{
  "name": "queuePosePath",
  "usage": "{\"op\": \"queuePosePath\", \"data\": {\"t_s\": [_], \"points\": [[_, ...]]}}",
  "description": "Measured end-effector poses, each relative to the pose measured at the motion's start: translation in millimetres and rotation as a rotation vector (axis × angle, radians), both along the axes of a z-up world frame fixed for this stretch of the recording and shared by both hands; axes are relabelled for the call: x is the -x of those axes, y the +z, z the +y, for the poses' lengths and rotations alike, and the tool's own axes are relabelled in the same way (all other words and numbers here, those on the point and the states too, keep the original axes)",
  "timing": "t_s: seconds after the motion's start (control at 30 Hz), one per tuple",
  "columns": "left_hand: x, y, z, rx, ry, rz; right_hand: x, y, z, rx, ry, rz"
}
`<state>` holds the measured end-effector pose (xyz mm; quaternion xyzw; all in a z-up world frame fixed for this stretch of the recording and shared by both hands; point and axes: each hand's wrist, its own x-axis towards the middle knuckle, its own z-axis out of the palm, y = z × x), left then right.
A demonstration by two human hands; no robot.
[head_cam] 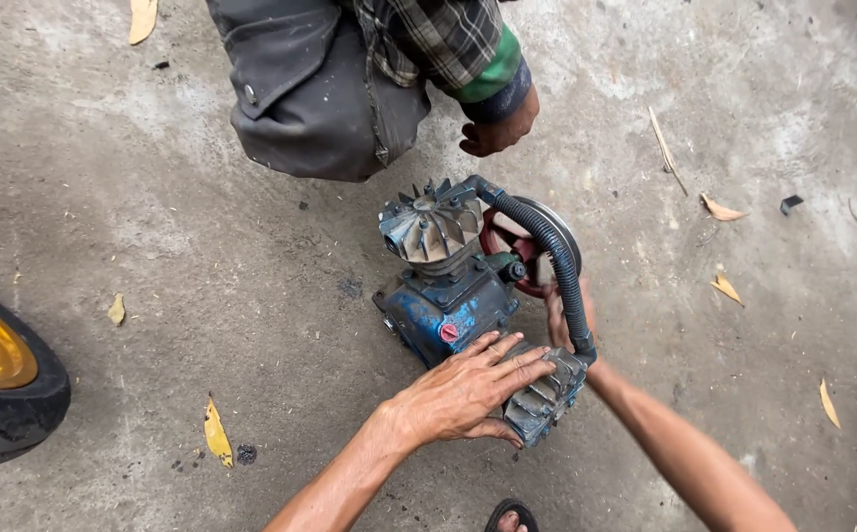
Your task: The person is inspecting and manipulating a compressor pump, rotating the flywheel and checking the cylinder head.
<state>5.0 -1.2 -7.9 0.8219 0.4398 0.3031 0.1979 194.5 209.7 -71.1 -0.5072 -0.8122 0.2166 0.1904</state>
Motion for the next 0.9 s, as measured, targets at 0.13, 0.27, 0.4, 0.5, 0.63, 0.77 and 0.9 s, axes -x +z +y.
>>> {"op": "queuePosePath", "data": {"t_s": [0.13,0.27,0.4,0.5,0.63,0.77,0.9], "points": [[0,1,-2,-0.011,0.006,-0.007,-31,-56,37,-0.013,0.058,-0.086],[0,-4,-3,0.033,-0.005,-0.046,-84,-101,113,-0.018,0.142,-0.226],[2,0,-3,0.025,-0.009,-0.032,37,37,116,0.052,0.08,-0.031],[0,0,-2,0.028,-0.006,-0.034,120,101,97,0.301,0.118,-0.102],[0,3,-1,0.021,-0.001,-0.025,115,-4,157,0.433,0.261,-0.555],[-1,2,-2,0.027,0.013,-0.011,108,46,103,0.343,0.373,-0.23],[1,2,-2,0.007,0.013,-0.009,10,36,40,0.144,0.226,0.082]]}}
